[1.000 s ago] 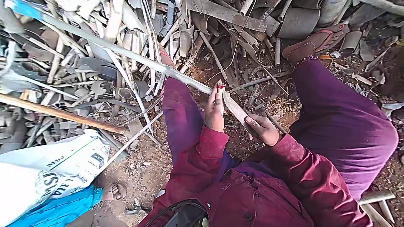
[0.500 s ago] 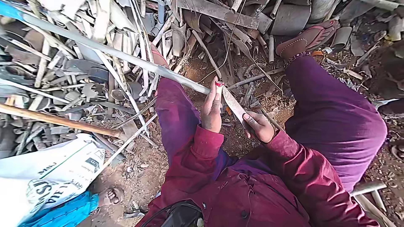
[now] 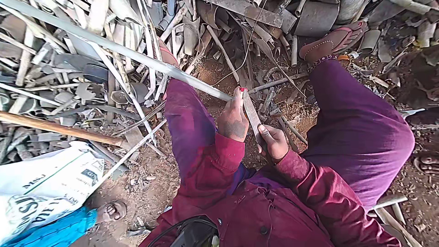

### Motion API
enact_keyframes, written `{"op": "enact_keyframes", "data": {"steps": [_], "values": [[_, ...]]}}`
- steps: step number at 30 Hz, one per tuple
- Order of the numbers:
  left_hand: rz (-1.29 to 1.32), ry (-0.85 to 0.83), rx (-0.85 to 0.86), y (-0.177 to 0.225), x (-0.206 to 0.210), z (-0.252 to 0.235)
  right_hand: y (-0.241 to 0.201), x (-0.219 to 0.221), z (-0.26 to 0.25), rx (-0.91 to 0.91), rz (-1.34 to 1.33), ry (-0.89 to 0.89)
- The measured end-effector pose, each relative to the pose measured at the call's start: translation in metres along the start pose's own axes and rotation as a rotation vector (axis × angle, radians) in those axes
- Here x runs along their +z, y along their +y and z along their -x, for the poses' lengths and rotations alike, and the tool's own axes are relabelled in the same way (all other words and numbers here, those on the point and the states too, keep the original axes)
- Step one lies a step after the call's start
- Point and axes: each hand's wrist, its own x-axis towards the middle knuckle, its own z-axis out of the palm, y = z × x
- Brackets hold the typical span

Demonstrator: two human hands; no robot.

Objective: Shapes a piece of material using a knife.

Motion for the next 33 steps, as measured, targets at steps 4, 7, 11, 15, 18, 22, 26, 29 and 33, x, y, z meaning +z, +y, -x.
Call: {"op": "enact_keyframes", "data": {"steps": [4, 7, 11, 15, 18, 22, 26, 29, 33], "values": [[0.024, -0.019, 0.009, 0.003, -0.005, -0.001, 0.001, 0.005, 0.002, -0.028, -0.052, 0.027], [-0.028, -0.378, 0.003, 0.006, -0.008, 0.010, -0.017, -0.006, -0.006, -0.028, -0.286, 0.204], [0.370, -0.632, -0.096, -0.009, 0.016, 0.029, -0.070, -0.062, -0.035, -0.424, -0.196, 0.491], [0.595, -0.181, -0.023, -0.021, 0.010, 0.003, -0.034, -0.037, -0.026, -0.166, 0.071, 0.305], [0.658, -0.168, -0.009, -0.020, 0.013, 0.008, -0.013, -0.022, -0.029, -0.084, 0.051, 0.270], [0.802, -0.283, -0.078, -0.007, 0.019, 0.020, -0.021, -0.025, -0.029, -0.169, 0.043, 0.214], [0.614, -0.228, 0.064, -0.008, 0.027, 0.022, -0.016, -0.024, -0.026, -0.073, -0.023, 0.159], [0.525, -0.201, 0.116, -0.007, 0.031, 0.023, -0.012, -0.022, -0.025, -0.106, -0.009, 0.211], [0.503, -0.154, 0.128, -0.006, 0.034, 0.026, -0.006, -0.032, -0.029, -0.305, 0.316, 0.281]]}}
